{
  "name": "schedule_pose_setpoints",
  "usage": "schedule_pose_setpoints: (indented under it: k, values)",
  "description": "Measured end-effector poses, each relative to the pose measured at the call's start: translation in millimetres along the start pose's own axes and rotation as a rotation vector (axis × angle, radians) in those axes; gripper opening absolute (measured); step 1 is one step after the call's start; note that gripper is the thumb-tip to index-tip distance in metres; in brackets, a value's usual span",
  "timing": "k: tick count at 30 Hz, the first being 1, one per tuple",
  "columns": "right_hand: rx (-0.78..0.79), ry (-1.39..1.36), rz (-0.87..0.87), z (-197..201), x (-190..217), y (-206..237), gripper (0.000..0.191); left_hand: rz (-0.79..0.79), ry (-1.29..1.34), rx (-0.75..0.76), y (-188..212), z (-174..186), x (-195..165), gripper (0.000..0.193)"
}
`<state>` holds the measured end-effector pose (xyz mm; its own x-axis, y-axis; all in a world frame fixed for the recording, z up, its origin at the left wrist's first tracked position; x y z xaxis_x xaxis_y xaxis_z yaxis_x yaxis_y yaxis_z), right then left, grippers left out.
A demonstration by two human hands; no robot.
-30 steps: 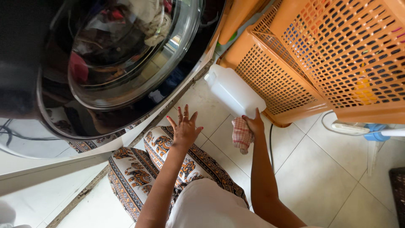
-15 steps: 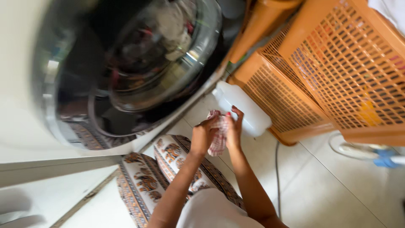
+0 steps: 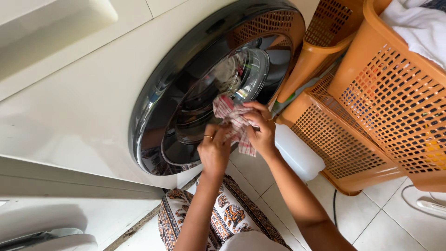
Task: The person kneels on a floor mat and wipes the washing machine door and surrounding panel with a checkered cloth, then picks clothes one at a time from an orange laundry basket and places them into the open washer drum.
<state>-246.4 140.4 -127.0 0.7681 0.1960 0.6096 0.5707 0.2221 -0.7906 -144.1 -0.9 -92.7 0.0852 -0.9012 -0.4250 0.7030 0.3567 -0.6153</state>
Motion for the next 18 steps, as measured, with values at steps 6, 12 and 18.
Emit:
schedule_pose_setpoints:
  k: [6,12,18]
  values:
    - [-0.059,0.715,0.278,32,-36,-51,0.037,-0.388,-0.197,-0.001,20,10,-19,0.043]
    - [0.016,0.569,-0.084,-40,-103,42,0.054,-0.529,-0.286,0.056,50,13,21,0.024]
    - [0.186,0.199,0.030,-135,-63,109,0.053,-0.625,-0.420,-0.043,45,43,26,0.027]
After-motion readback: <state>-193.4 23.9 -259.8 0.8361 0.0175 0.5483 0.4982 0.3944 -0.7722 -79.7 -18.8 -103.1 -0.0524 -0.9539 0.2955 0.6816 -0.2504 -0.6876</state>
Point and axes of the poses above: each hand's wrist, its own y-axis away from the middle knuckle, its own z-axis out of the back of the hand, x = y × z, the point moved 10 cm from there along -y, towards the middle knuckle, and after that the axes turned 15 degrees about -y, right-handed, at the moved point
